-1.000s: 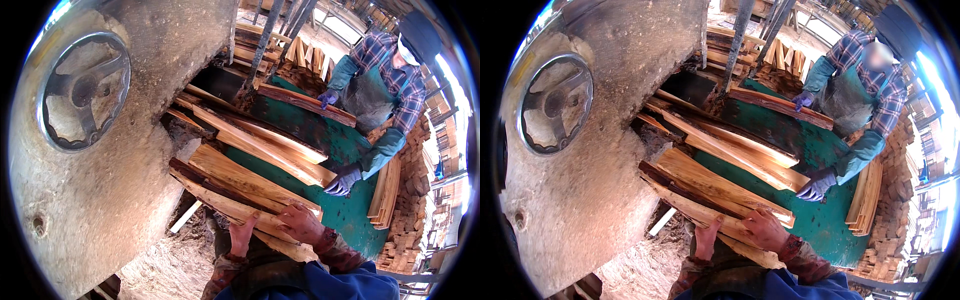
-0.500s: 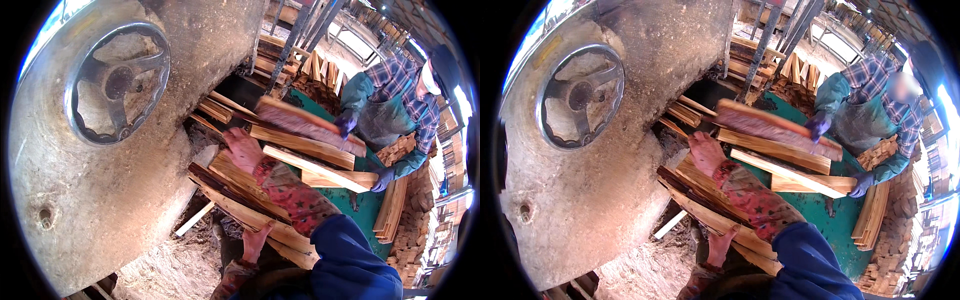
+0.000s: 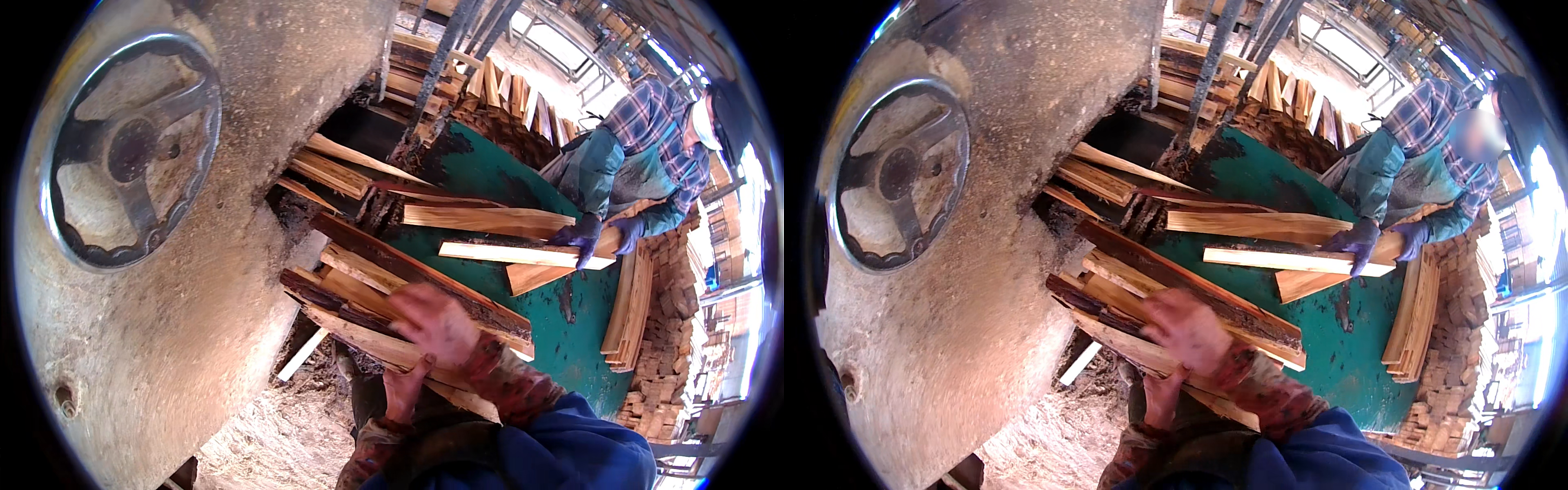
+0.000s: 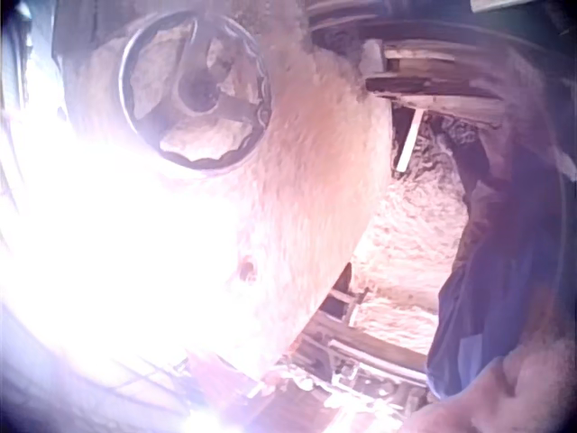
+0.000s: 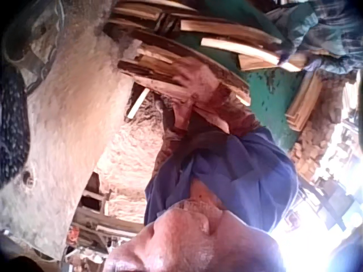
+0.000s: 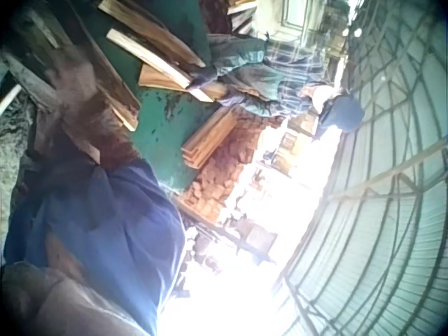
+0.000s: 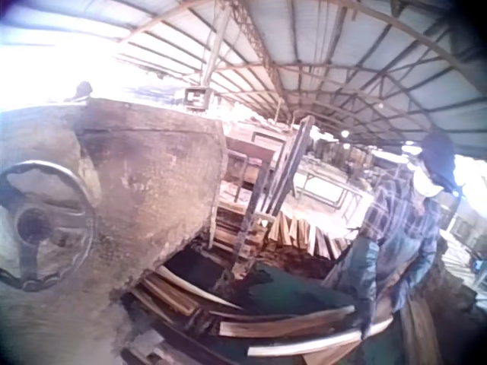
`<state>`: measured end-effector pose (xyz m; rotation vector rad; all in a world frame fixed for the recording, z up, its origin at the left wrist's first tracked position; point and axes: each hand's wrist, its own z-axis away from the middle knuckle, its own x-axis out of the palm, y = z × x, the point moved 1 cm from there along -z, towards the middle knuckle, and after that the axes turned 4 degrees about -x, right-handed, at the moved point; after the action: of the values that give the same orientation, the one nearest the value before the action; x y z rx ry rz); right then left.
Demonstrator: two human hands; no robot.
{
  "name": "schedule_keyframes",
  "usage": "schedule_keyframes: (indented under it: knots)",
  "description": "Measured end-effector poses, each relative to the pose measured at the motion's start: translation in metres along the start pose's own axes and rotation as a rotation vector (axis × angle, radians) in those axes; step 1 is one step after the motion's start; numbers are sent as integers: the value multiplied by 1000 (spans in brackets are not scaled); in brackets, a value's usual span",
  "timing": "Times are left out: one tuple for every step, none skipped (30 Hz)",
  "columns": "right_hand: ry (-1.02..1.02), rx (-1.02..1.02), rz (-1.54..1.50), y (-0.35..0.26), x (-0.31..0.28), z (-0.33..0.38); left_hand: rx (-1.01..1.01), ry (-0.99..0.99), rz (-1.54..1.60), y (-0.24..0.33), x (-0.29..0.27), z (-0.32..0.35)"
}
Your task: The person picks up cut wooden planks from a green worktable and stacks them on a nearby rack. The person repeats this process, moving planks one by one or in small groups, while another worker continues cutting wood in the background.
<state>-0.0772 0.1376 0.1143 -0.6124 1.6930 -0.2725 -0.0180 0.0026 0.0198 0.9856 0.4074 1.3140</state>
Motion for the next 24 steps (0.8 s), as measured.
schedule_keyframes:
  knots:
    - [-15,143,-17,17,-7,12,-12,37,101,-6,0,-5]
    - [-35,198,17,32,-13,22,-20,42,101,-7,0,-6]
    - [-50,249,41,48,-16,36,-24,54,93,-10,0,-7]
    - [-66,304,67,62,-17,50,-31,62,84,-12,0,-6]
    - [-77,301,100,77,-14,65,-11,56,102,-7,4,-4]
    - [-90,287,125,92,-7,78,13,61,121,1,8,-2]
    - [-105,275,152,97,-4,84,35,66,142,5,10,0]
    - [-117,308,123,102,-3,88,40,67,144,1,9,-1]
    - [-128,337,90,105,-3,87,47,72,145,-3,8,-3]
    - [-139,366,58,107,-3,85,54,77,146,-6,6,-4]
    - [-170,405,14,109,-4,82,58,78,146,-8,6,-3]
    - [-201,444,-28,111,-7,77,62,79,147,-3,8,-2]
    - [-232,483,-71,112,-8,76,67,80,148,0,9,-1]
    - [-214,483,-58,111,-8,77,55,69,138,-2,9,-2]
    - [-202,481,-46,110,-7,79,42,63,131,-5,7,-4]
    - [-190,479,-34,107,-6,81,28,55,123,-7,5,-4]
    - [-157,453,16,103,-9,83,11,39,123,-9,5,-3]
    - [-125,423,63,94,-13,83,-6,27,122,-9,4,-3]
    - [-91,400,113,85,-18,85,-25,8,120,-10,3,-2]
    - [-66,377,83,79,-22,90,-20,35,109,-15,1,-3]
    - [-42,351,55,75,-29,97,-12,63,100,-20,1,-5]
    - [-19,325,26,71,-35,101,-5,91,92,-24,0,-6]
    - [-36,307,29,65,-42,102,2,85,102,-27,-2,-7]
    - [-51,296,31,58,-51,105,4,74,107,-27,-2,-8]
